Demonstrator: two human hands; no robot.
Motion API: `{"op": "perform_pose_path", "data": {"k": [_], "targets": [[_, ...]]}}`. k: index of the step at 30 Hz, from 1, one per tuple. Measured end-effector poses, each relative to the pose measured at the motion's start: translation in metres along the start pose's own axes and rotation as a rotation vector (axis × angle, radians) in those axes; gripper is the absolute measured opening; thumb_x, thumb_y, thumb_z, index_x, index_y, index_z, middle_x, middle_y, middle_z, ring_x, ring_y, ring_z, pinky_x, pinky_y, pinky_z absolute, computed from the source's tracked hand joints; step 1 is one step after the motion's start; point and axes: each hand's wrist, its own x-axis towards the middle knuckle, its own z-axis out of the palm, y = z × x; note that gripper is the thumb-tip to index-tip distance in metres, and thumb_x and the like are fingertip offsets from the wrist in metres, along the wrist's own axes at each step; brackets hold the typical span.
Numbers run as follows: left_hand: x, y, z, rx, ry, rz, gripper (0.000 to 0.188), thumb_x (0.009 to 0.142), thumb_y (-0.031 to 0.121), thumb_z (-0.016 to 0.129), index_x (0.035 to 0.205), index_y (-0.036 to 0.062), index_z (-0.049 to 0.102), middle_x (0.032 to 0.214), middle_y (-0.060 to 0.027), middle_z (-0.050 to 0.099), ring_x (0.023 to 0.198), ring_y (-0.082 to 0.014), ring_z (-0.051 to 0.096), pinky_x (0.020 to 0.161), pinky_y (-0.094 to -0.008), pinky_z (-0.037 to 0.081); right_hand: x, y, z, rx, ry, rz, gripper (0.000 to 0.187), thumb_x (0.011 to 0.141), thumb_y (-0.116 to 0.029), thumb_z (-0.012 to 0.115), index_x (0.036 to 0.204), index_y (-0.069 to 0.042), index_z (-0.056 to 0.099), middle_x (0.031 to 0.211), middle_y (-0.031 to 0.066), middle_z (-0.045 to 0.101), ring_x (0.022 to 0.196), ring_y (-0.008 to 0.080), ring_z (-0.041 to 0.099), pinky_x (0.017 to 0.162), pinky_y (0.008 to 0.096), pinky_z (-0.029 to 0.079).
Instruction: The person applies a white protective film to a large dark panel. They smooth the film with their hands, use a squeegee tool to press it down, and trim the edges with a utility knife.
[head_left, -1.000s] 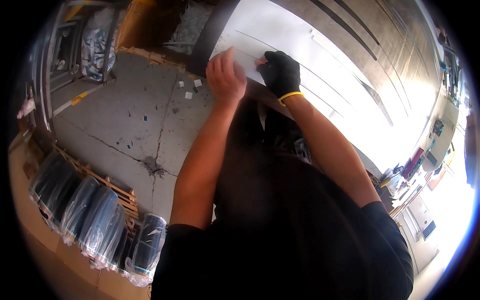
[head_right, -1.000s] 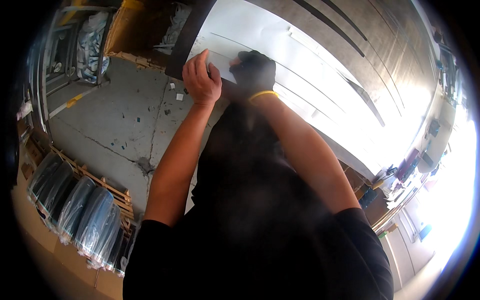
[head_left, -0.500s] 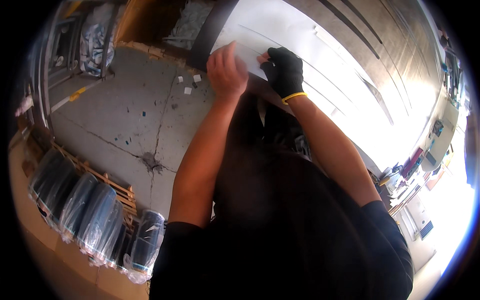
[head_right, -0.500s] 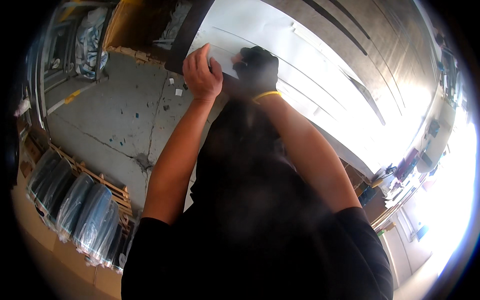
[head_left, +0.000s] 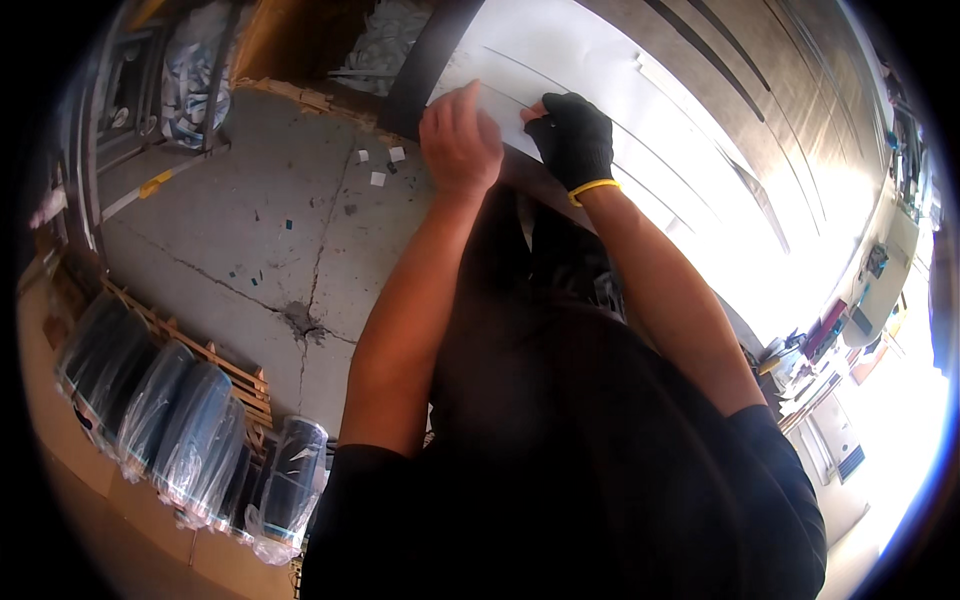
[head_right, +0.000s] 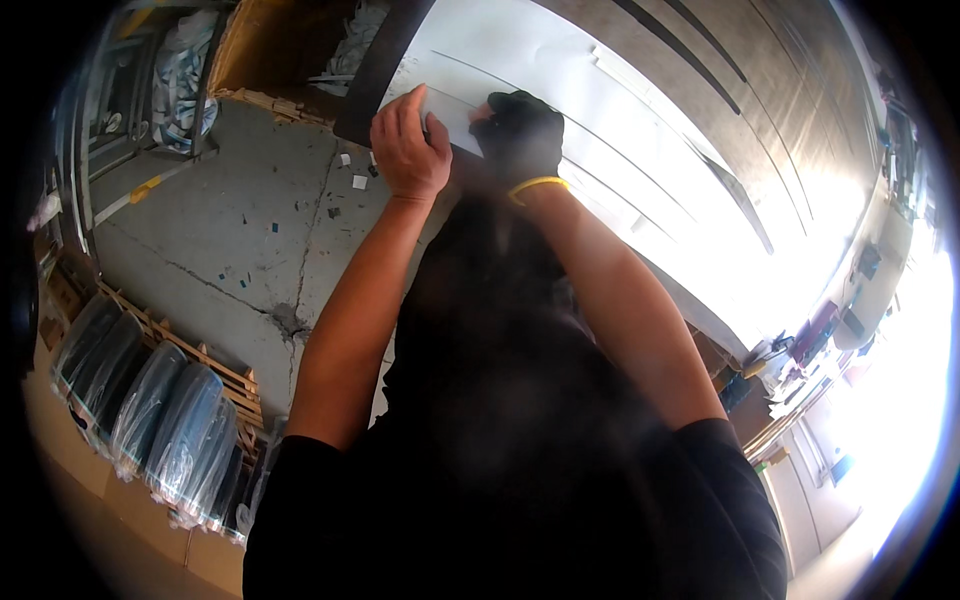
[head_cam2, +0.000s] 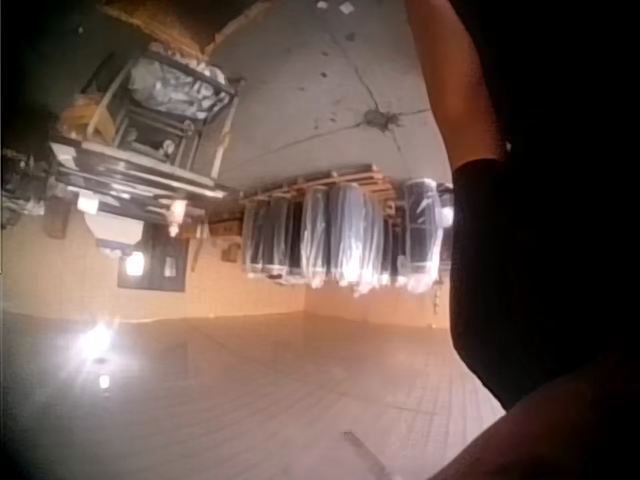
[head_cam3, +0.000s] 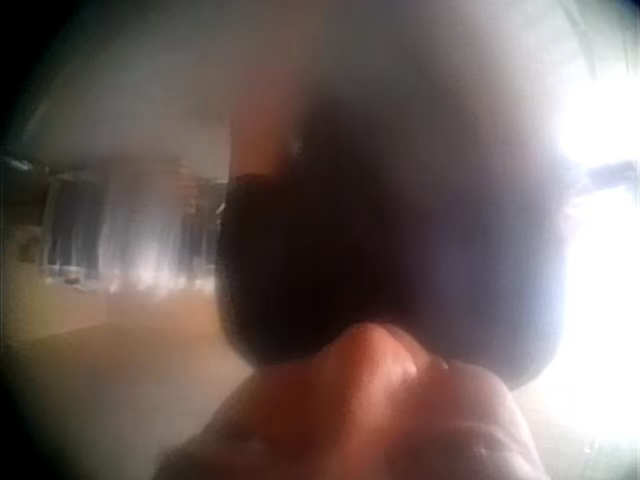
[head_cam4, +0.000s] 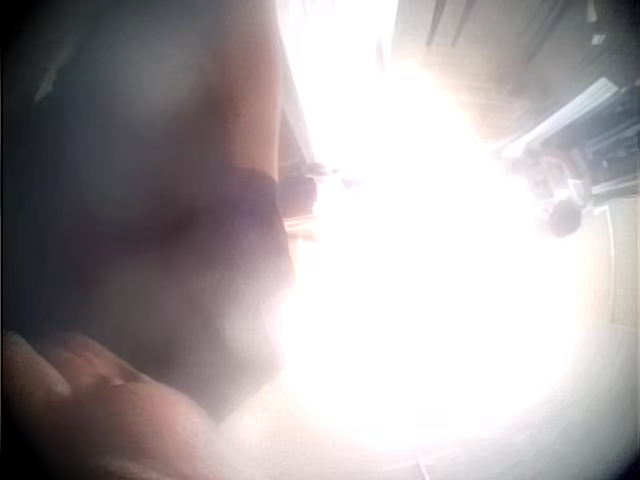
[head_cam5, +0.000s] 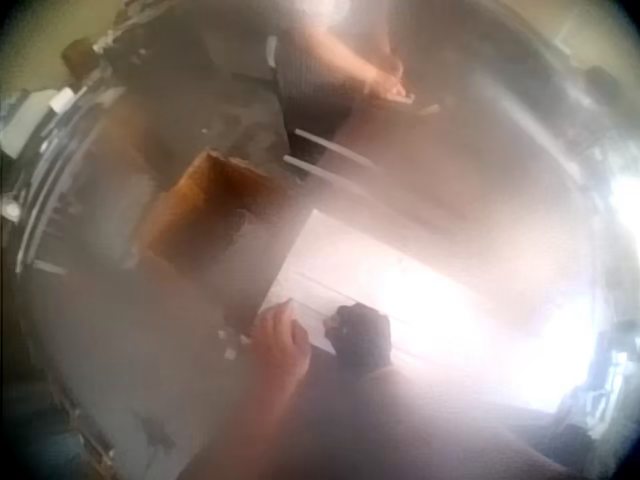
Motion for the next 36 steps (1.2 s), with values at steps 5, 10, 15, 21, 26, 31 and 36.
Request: {"op": "perform_pose_path", "data": {"k": [5, 10, 15, 21, 26, 31, 36], "targets": [[0.0, -0.001, 0.001, 0.009, 0.017, 0.01, 0.039, 0.098, 0.012, 0.064, 0.135, 0.0036, 0.068, 0.123, -0.012, 0.071, 0.116, -0.0336, 0.067, 0.102, -0.0474, 0.053, 0.002, 0.001, -0.001, -0.081, -0.037, -0.052, 0.022, 0.093, -0.033, 0.082, 0.093, -0.011, 0.082, 0.094, 0.0144, 0.078, 0.09, 0.037, 0.076, 0.08, 0.0444, 0.06], [-0.001, 0.0, 0.001, 0.013, 0.012, -0.014, 0.038, 0.096, 0.01, 0.065, 0.132, 0.0094, 0.075, 0.121, -0.0084, 0.069, 0.114, -0.0325, 0.066, 0.101, -0.0459, 0.052, 0.004, 0.002, 0.002, -0.082, -0.038, -0.027, 0.021, 0.091, -0.032, 0.082, 0.091, -0.011, 0.082, 0.094, 0.0142, 0.078, 0.092, 0.037, 0.076, 0.08, 0.0451, 0.06], [-0.002, 0.0, -0.002, 0.057, -0.044, 0.022, 0.044, 0.091, 0.006, 0.069, 0.13, 0.0217, 0.081, 0.125, -0.0039, 0.067, 0.115, -0.0302, 0.063, 0.101, -0.046, 0.052, 0.005, 0.002, 0.006, -0.091, -0.032, 0.017, 0.021, 0.088, -0.031, 0.082, 0.092, -0.011, 0.082, 0.095, 0.0143, 0.078, 0.093, 0.0379, 0.075, 0.081, 0.0459, 0.06], [-0.002, 0.002, -0.007, 0.072, -0.103, 0.028, 0.047, 0.089, 0.005, 0.071, 0.131, 0.0235, 0.081, 0.131, -0.003, 0.065, 0.117, -0.0304, 0.062, 0.101, -0.048, 0.051, 0.004, 0.005, 0.006, -0.061, -0.017, 0.004, 0.023, 0.088, -0.033, 0.081, 0.091, -0.01, 0.08, 0.096, 0.0156, 0.078, 0.094, 0.0385, 0.075, 0.082, 0.0467, 0.06], [0.0, 0.004, -0.008, 0.084, -0.147, 0.029, 0.049, 0.088, 0.005, 0.072, 0.133, 0.0234, 0.08, 0.137, -0.0041, 0.064, 0.121, -0.0316, 0.061, 0.102, -0.0489, 0.05, 0.007, 0.009, 0.017, -0.065, 0.027, 0.067, 0.023, 0.087, -0.033, 0.079, 0.089, -0.01, 0.079, 0.094, 0.0158, 0.078, 0.094, 0.0388, 0.075, 0.082, 0.0471, 0.06], [0.0, 0.003, -0.011, 0.103, -0.192, 0.035, 0.052, 0.088, 0.004, 0.073, 0.136, 0.0234, 0.077, 0.14, -0.0052, 0.063, 0.122, -0.0327, 0.06, 0.105, -0.0498, 0.049, 0.008, 0.0, -0.007, -0.062, -0.103, -0.055, 0.026, 0.088, -0.036, 0.078, 0.092, -0.011, 0.081, 0.095, 0.0167, 0.078, 0.093, 0.0402, 0.075, 0.083, 0.0481, 0.059], [0.001, 0.003, -0.01, 0.109, -0.175, 0.05, 0.05, 0.09, 0.004, 0.072, 0.136, 0.0237, 0.078, 0.139, -0.0055, 0.063, 0.122, -0.0334, 0.06, 0.105, -0.0503, 0.049, -0.001, 0.012, -0.035, -0.098, -0.286, 0.107, 0.038, 0.094, -0.046, 0.078, 0.093, -0.008, 0.081, 0.094, 0.0189, 0.078, 0.09, 0.0408, 0.075, 0.083, 0.0471, 0.059]]}}
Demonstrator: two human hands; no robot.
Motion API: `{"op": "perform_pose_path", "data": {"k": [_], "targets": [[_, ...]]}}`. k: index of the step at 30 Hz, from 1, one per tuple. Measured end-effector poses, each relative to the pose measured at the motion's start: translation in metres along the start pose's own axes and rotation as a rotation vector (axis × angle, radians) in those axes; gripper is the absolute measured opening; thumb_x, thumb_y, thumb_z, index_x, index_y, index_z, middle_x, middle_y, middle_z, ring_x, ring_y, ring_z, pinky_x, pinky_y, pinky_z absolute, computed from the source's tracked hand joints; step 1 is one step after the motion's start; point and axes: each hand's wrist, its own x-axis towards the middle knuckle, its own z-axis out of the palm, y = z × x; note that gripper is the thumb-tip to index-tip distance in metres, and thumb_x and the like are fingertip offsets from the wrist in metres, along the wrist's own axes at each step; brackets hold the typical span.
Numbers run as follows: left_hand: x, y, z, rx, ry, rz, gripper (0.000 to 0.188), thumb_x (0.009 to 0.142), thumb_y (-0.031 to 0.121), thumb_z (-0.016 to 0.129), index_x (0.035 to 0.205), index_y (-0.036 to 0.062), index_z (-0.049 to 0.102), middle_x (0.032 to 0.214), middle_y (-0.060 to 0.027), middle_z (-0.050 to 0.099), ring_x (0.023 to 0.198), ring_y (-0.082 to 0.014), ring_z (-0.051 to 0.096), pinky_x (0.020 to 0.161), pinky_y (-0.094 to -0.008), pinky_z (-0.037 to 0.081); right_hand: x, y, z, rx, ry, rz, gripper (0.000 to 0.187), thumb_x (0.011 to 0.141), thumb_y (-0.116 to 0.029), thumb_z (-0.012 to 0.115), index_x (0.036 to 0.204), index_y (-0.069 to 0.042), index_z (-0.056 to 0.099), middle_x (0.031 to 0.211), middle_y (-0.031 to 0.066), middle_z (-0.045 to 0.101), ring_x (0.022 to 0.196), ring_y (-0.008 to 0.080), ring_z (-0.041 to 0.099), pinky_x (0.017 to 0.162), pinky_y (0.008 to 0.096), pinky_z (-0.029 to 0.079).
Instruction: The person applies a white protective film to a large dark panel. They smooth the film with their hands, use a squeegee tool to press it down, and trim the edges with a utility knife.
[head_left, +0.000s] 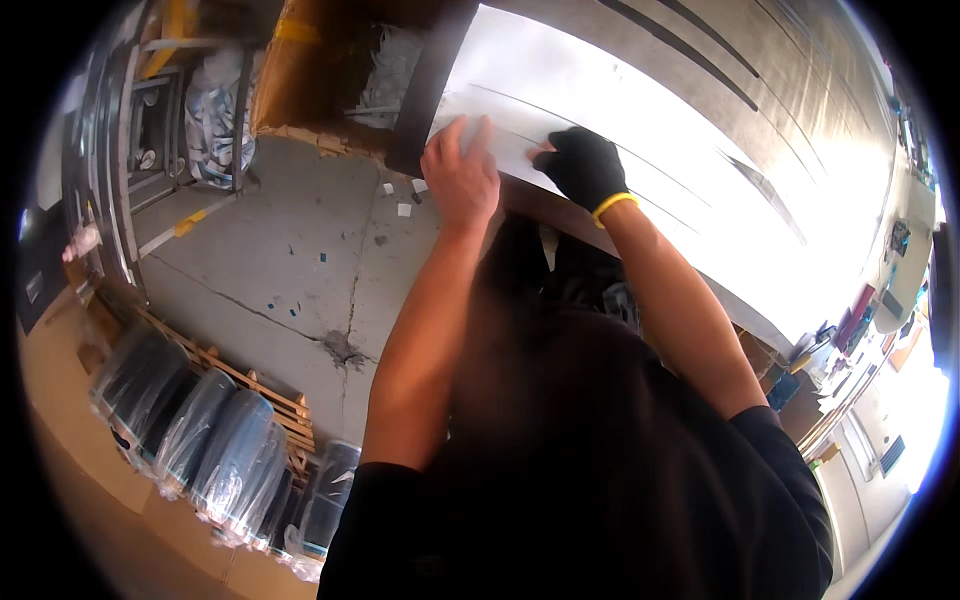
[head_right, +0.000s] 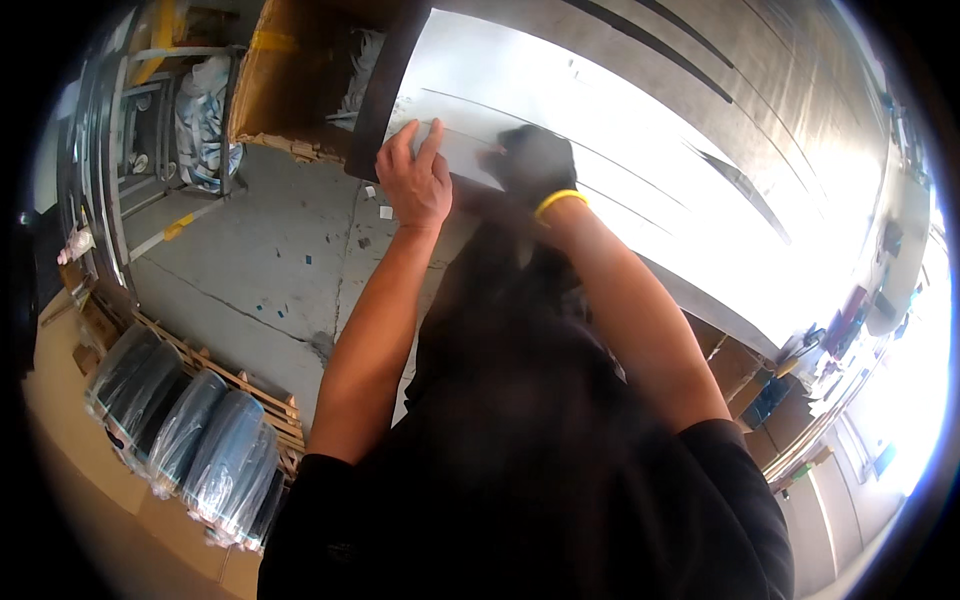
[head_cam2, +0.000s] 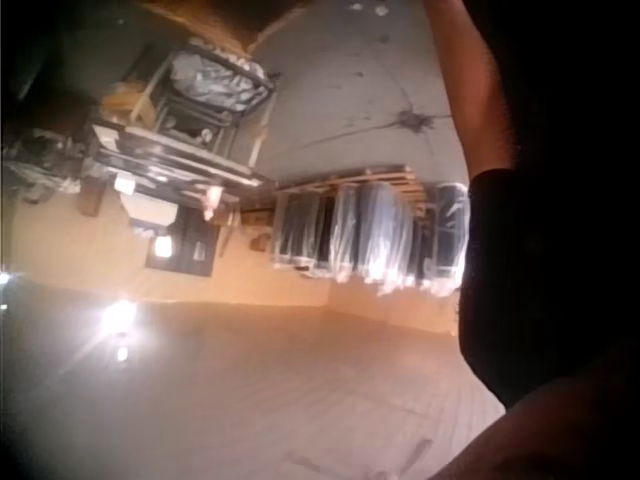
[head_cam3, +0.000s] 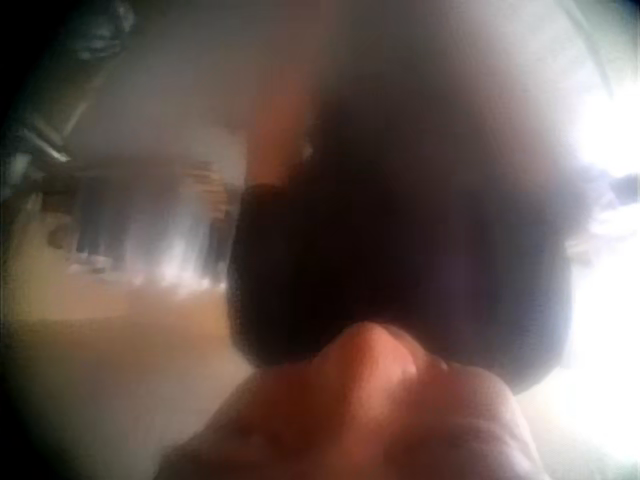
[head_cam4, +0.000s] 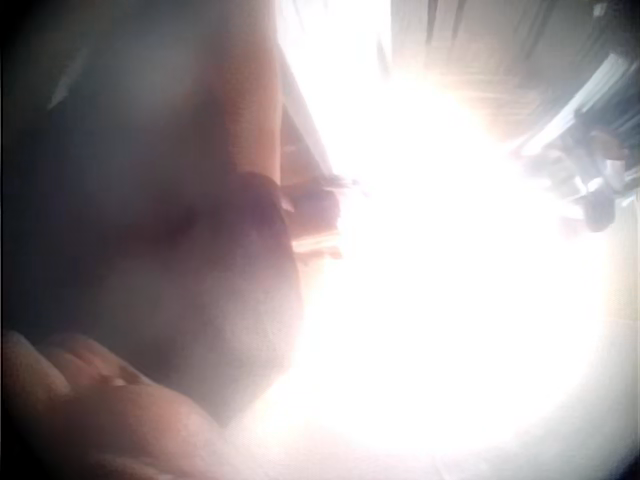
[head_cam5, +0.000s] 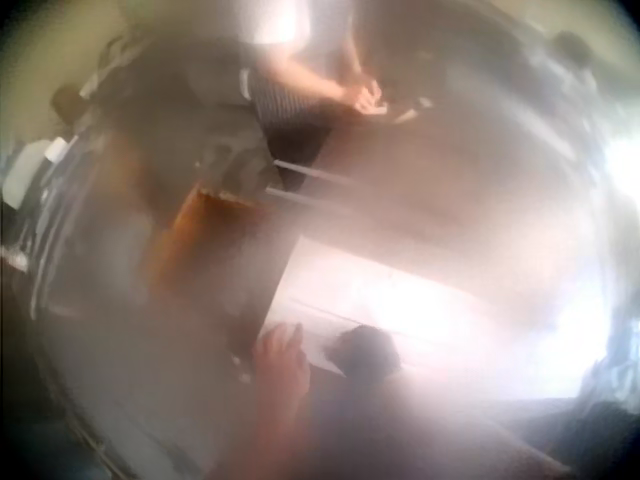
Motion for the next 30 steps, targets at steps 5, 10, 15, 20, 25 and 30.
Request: {"op": "perform_pose_path", "data": {"k": [5, 10, 15, 20, 25, 30], "targets": [[-0.001, -0.002, 0.01, -0.01, 0.079, 0.029, 0.046, 0.092, 0.007, 0.069, 0.134, 0.0234, 0.08, 0.14, -0.0054, 0.064, 0.123, -0.0338, 0.06, 0.105, -0.05, 0.05, -0.055, 0.065, -0.021, 0.071, 0.092, -0.025, 0.04, 0.095, -0.045, 0.08, 0.095, -0.005, 0.081, 0.097, 0.0167, 0.08, 0.092, 0.038, 0.076, 0.084, 0.0446, 0.061], [-0.002, -0.004, 0.01, 0.018, 0.068, 0.048, 0.044, 0.094, 0.008, 0.066, 0.133, 0.0206, 0.081, 0.141, -0.0063, 0.065, 0.124, -0.0334, 0.06, 0.106, -0.0488, 0.05, -0.11, 0.121, -0.04, 0.094, 0.233, 0.03, 0.037, 0.091, -0.037, 0.086, 0.091, -0.001, 0.079, 0.091, 0.0185, 0.077, 0.085, 0.0401, 0.075, 0.079, 0.0442, 0.059], [0.0, -0.008, 0.005, 0.036, 0.045, 0.092, 0.043, 0.093, 0.007, 0.068, 0.133, 0.0185, 0.082, 0.141, -0.0082, 0.065, 0.125, -0.0337, 0.06, 0.107, -0.0486, 0.049, -0.132, 0.153, -0.043, 0.014, 0.28, 0.063, 0.037, 0.089, -0.039, 0.086, 0.09, -0.002, 0.08, 0.09, 0.0178, 0.077, 0.083, 0.0391, 0.075, 0.076, 0.0447, 0.058], [0.002, -0.013, 0.004, 0.017, 0.007, 0.127, 0.042, 0.097, 0.008, 0.065, 0.135, 0.016, 0.081, 0.142, -0.0116, 0.064, 0.123, -0.0353, 0.059, 0.11, -0.0491, 0.048, -0.126, 0.148, -0.047, -0.094, 0.258, 0.133, 0.039, 0.091, -0.046, 0.083, 0.091, -0.006, 0.082, 0.088, 0.0136, 0.077, 0.086, 0.0345, 0.075, 0.08, 0.0446, 0.056], [0.002, -0.018, 0.003, 0.036, -0.019, 0.142, 0.042, 0.096, 0.008, 0.065, 0.135, 0.0158, 0.081, 0.142, -0.0119, 0.065, 0.125, -0.0356, 0.059, 0.109, -0.049, 0.048, -0.122, 0.148, -0.049, -0.072, 0.219, 0.173, 0.038, 0.09, -0.045, 0.083, 0.089, -0.007, 0.082, 0.088, 0.0136, 0.078, 0.086, 0.0347, 0.075, 0.08, 0.0449, 0.056], [0.004, -0.022, 0.002, 0.034, -0.024, 0.185, 0.045, 0.093, 0.005, 0.066, 0.134, 0.0147, 0.081, 0.141, -0.0114, 0.064, 0.124, -0.036, 0.059, 0.108, -0.0493, 0.049, -0.123, 0.149, -0.048, -0.046, 0.223, 0.166, 0.035, 0.087, -0.042, 0.085, 0.089, -0.007, 0.082, 0.088, 0.0136, 0.078, 0.087, 0.0338, 0.075, 0.079, 0.0446, 0.055]]}}
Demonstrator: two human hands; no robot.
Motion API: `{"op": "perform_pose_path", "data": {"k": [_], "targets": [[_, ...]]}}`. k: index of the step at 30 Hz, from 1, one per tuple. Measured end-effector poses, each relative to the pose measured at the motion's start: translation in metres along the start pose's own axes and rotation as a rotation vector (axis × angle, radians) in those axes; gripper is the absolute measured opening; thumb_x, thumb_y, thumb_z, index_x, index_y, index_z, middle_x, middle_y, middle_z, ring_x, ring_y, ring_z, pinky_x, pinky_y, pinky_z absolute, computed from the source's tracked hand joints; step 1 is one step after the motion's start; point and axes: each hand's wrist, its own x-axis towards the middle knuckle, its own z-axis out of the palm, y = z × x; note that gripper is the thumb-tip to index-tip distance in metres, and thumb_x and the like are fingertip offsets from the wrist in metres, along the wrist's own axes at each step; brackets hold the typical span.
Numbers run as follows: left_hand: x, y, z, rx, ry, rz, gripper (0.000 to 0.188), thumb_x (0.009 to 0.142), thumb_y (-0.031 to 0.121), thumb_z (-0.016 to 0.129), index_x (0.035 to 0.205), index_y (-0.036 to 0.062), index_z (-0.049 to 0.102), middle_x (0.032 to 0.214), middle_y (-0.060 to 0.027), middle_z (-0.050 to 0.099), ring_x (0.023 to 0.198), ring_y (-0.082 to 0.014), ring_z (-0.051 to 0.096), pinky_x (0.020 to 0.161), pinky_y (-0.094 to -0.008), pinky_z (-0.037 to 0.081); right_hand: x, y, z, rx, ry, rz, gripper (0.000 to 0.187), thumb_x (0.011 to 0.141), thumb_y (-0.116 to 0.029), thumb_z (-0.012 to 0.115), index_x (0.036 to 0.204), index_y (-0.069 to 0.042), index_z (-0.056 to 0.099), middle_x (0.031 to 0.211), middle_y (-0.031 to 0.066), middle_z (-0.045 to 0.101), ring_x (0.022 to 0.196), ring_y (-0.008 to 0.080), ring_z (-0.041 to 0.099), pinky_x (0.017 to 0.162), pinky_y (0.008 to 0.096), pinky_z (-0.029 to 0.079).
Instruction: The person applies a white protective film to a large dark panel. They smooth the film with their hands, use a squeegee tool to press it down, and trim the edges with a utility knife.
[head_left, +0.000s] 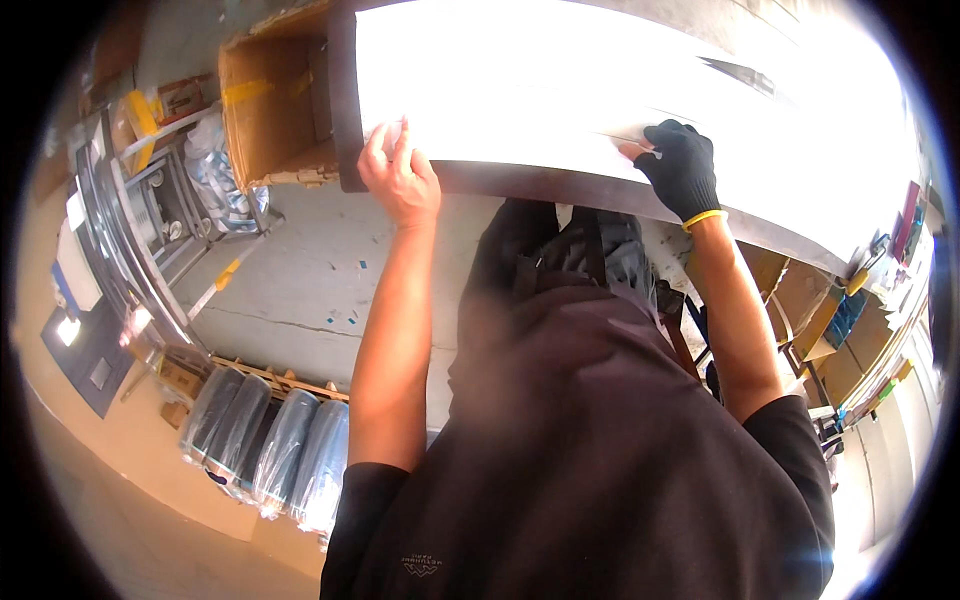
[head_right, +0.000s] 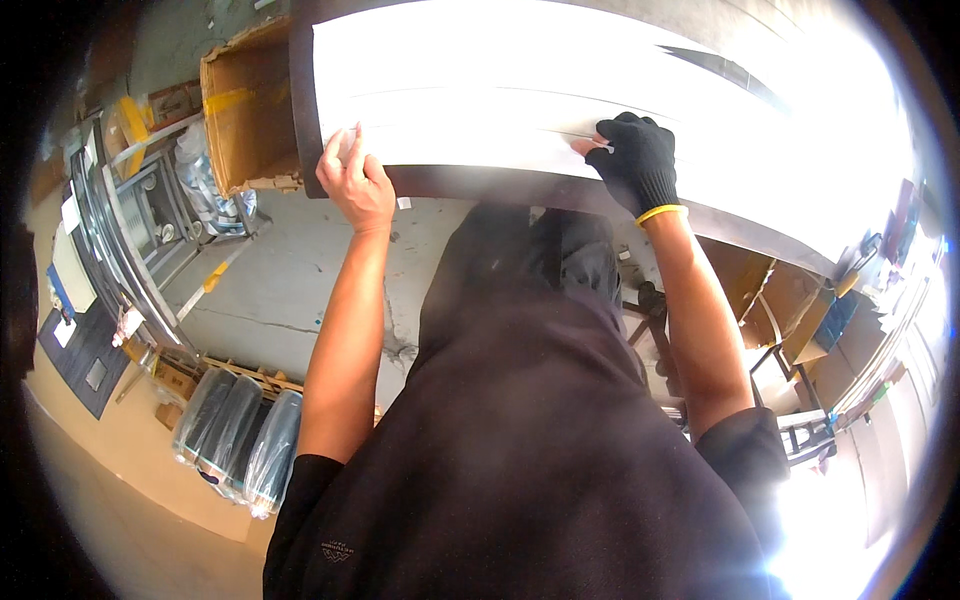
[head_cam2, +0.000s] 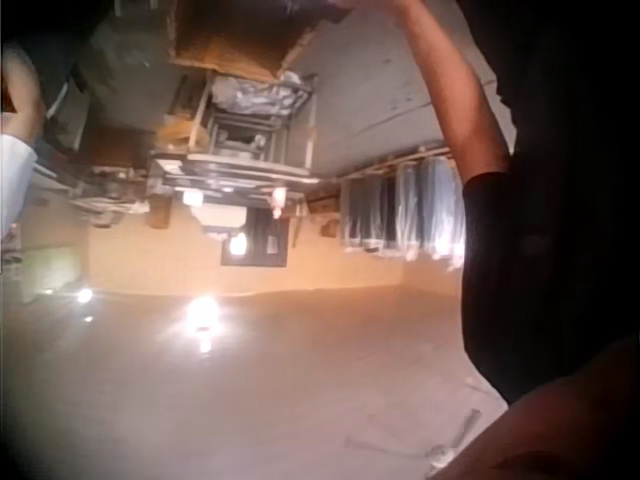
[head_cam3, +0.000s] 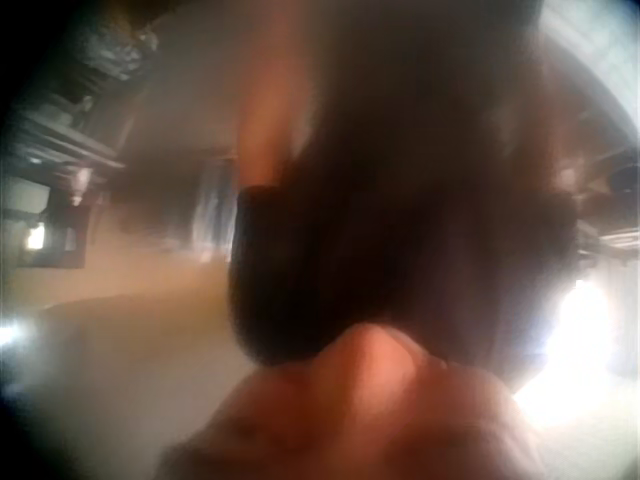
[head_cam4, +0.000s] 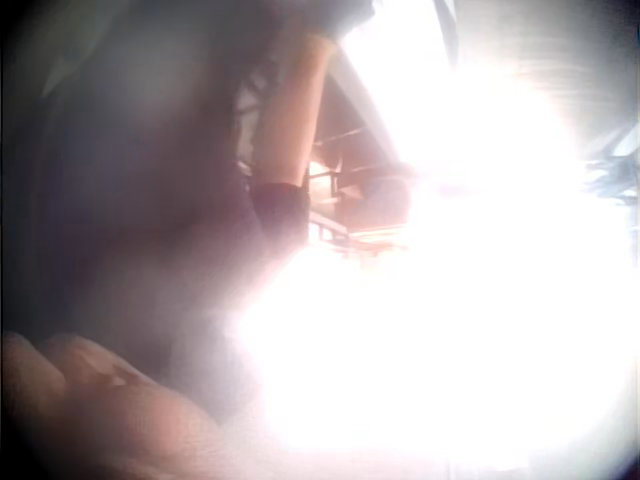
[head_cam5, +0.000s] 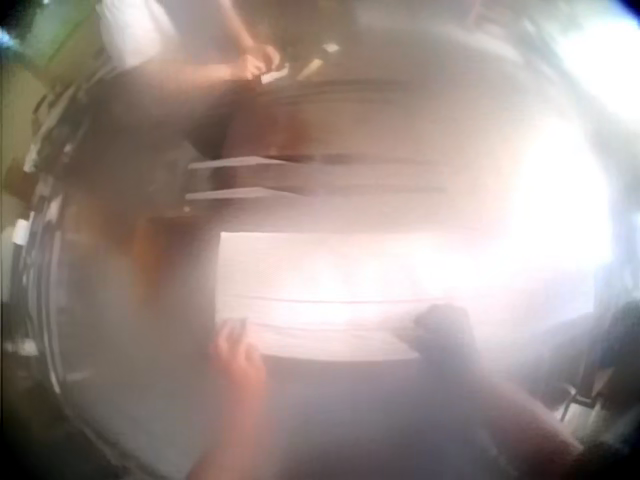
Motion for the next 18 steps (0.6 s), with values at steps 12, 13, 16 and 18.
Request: {"op": "perform_pose_path", "data": {"k": [12, 13, 16, 18], "targets": [[0.002, -0.001, -0.007, 0.005, -0.095, 0.001, 0.046, 0.098, 0.007, 0.062, 0.14, 0.0149, 0.079, 0.142, -0.0143, 0.063, 0.132, -0.0342, 0.057, 0.115, -0.0489, 0.047, -0.001, 0.006, 0.009, -0.059, 0.06, -0.03, 0.031, 0.088, -0.043, 0.082, 0.086, -0.012, 0.082, 0.088, 0.0103, 0.077, 0.088, 0.0348, 0.073, 0.082, 0.0474, 0.055], [0.003, -0.002, -0.008, 0.01, -0.098, 0.006, 0.046, 0.098, 0.007, 0.062, 0.141, 0.0149, 0.078, 0.142, -0.0145, 0.063, 0.132, -0.0342, 0.057, 0.115, -0.049, 0.046, 0.001, 0.005, 0.009, -0.052, 0.05, -0.02, 0.031, 0.089, -0.043, 0.082, 0.085, -0.012, 0.082, 0.088, 0.0102, 0.077, 0.089, 0.0347, 0.073, 0.083, 0.0474, 0.055], [0.003, 0.0, -0.009, 0.014, -0.1, 0.014, 0.048, 0.098, 0.007, 0.061, 0.142, 0.0148, 0.077, 0.142, -0.015, 0.062, 0.133, -0.0345, 0.056, 0.116, -0.0493, 0.046, 0.0, 0.001, 0.007, -0.108, 0.036, -0.002, 0.031, 0.089, -0.043, 0.082, 0.083, -0.012, 0.081, 0.087, 0.0099, 0.077, 0.088, 0.0343, 0.073, 0.082, 0.0467, 0.055], [0.005, 0.001, -0.01, 0.017, -0.089, 0.024, 0.046, 0.096, 0.006, 0.064, 0.139, 0.0133, 0.078, 0.142, -0.0152, 0.062, 0.129, -0.0363, 0.057, 0.113, -0.0499, 0.048, 0.001, 0.0, 0.007, -0.112, 0.043, -0.006, 0.03, 0.088, -0.042, 0.082, 0.082, -0.012, 0.081, 0.087, 0.0098, 0.077, 0.088, 0.0344, 0.074, 0.081, 0.0467, 0.055]]}}
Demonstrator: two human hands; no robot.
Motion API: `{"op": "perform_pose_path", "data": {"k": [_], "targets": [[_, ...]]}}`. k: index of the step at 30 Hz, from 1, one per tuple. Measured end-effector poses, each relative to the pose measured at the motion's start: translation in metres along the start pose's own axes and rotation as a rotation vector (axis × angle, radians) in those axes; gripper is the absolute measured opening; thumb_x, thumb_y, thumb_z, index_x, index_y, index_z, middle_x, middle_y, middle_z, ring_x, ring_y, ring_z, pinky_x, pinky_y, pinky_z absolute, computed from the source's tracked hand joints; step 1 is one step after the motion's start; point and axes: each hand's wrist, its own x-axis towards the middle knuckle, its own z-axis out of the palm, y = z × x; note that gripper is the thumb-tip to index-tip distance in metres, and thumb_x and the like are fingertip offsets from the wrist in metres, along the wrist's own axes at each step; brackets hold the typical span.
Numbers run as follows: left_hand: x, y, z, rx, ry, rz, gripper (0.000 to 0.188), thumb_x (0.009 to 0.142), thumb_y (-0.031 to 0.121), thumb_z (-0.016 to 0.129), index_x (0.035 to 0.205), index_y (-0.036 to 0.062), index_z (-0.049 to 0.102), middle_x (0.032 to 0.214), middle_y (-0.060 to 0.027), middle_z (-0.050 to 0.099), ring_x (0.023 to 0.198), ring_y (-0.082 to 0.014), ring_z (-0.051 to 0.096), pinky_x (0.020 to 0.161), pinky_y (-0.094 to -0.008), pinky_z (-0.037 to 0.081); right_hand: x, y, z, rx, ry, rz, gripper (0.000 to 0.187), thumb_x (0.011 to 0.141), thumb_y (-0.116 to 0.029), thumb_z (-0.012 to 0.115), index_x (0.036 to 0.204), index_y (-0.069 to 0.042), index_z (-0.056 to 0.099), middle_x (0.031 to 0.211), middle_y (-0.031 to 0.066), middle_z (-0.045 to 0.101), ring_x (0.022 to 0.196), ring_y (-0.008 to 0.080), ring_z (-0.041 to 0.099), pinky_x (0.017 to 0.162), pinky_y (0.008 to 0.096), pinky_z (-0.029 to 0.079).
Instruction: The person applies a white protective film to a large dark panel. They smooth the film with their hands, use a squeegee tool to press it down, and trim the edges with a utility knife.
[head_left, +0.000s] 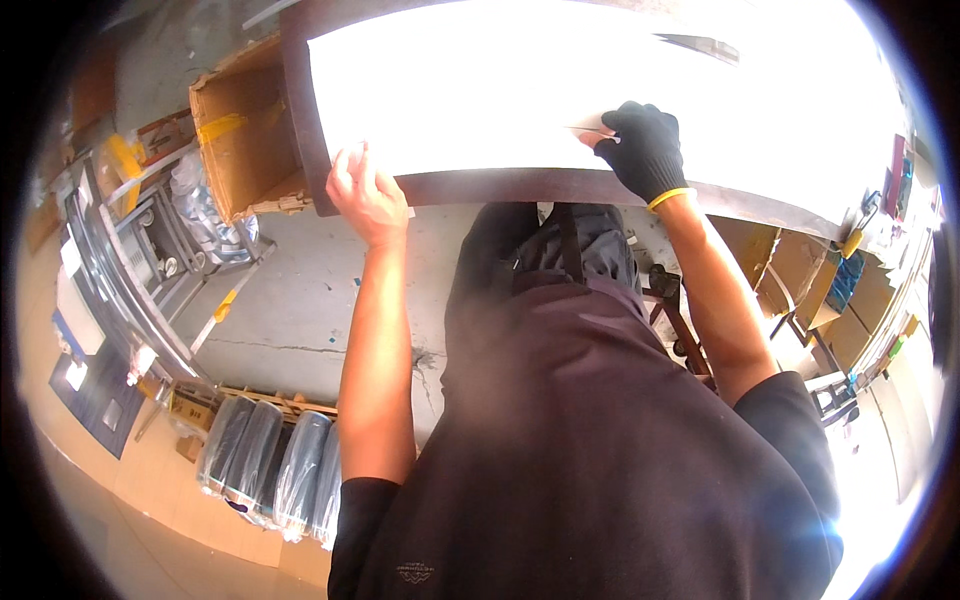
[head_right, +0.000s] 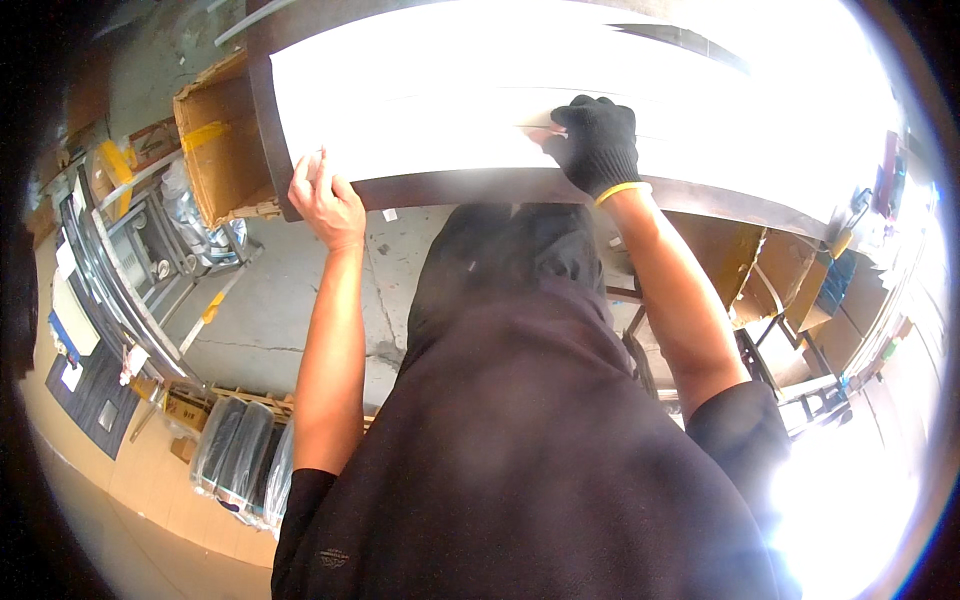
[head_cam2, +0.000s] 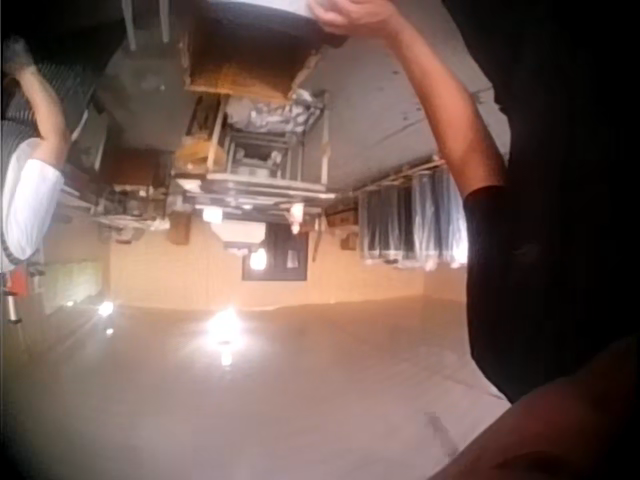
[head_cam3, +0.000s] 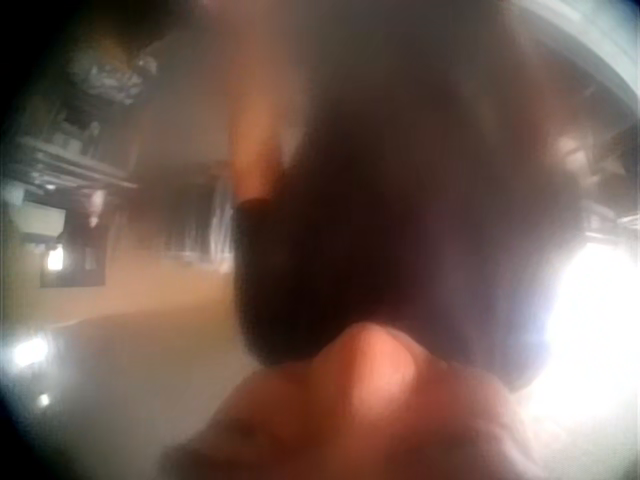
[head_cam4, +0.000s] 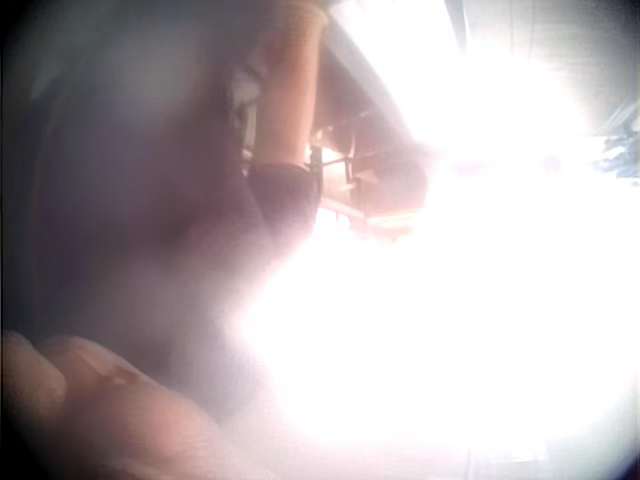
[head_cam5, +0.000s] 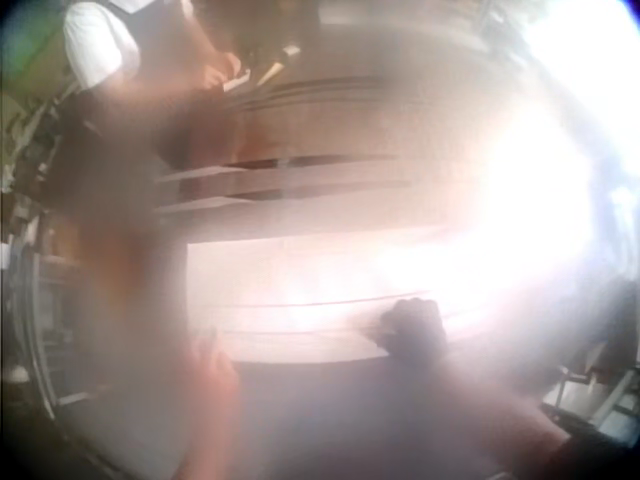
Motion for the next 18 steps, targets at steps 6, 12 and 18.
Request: {"op": "perform_pose_path", "data": {"k": [6, 12, 18], "targets": [[0.0, 0.003, -0.001, -0.044, -0.002, -0.032, 0.046, 0.098, 0.006, 0.062, 0.141, 0.0122, 0.077, 0.144, -0.016, 0.061, 0.133, -0.0363, 0.056, 0.115, -0.0502, 0.046, 0.001, 0.001, 0.001, -0.005, 0.008, -0.011, 0.029, 0.088, -0.042, 0.082, 0.083, -0.013, 0.081, 0.086, 0.0101, 0.077, 0.088, 0.0346, 0.074, 0.079, 0.0471, 0.056], [-0.002, 0.003, 0.003, -0.131, 0.016, -0.08, 0.046, 0.099, 0.006, 0.062, 0.141, 0.012, 0.077, 0.145, -0.0167, 0.06, 0.134, -0.0361, 0.055, 0.117, -0.0494, 0.045, 0.001, 0.005, 0.006, -0.009, 0.032, -0.041, 0.036, 0.089, -0.044, 0.083, 0.082, -0.009, 0.079, 0.084, 0.0123, 0.075, 0.084, 0.0348, 0.072, 0.077, 0.047, 0.054], [0.0, 0.004, 0.001, -0.061, 0.009, -0.059, 0.046, 0.098, 0.007, 0.062, 0.141, 0.0106, 0.077, 0.142, -0.0171, 0.064, 0.134, -0.0347, 0.057, 0.117, -0.0492, 0.043, 0.002, 0.012, 0.006, 0.072, 0.004, -0.045, 0.04, 0.092, -0.046, 0.082, 0.081, -0.007, 0.078, 0.083, 0.0139, 0.074, 0.083, 0.0347, 0.072, 0.076, 0.0459, 0.053]]}}
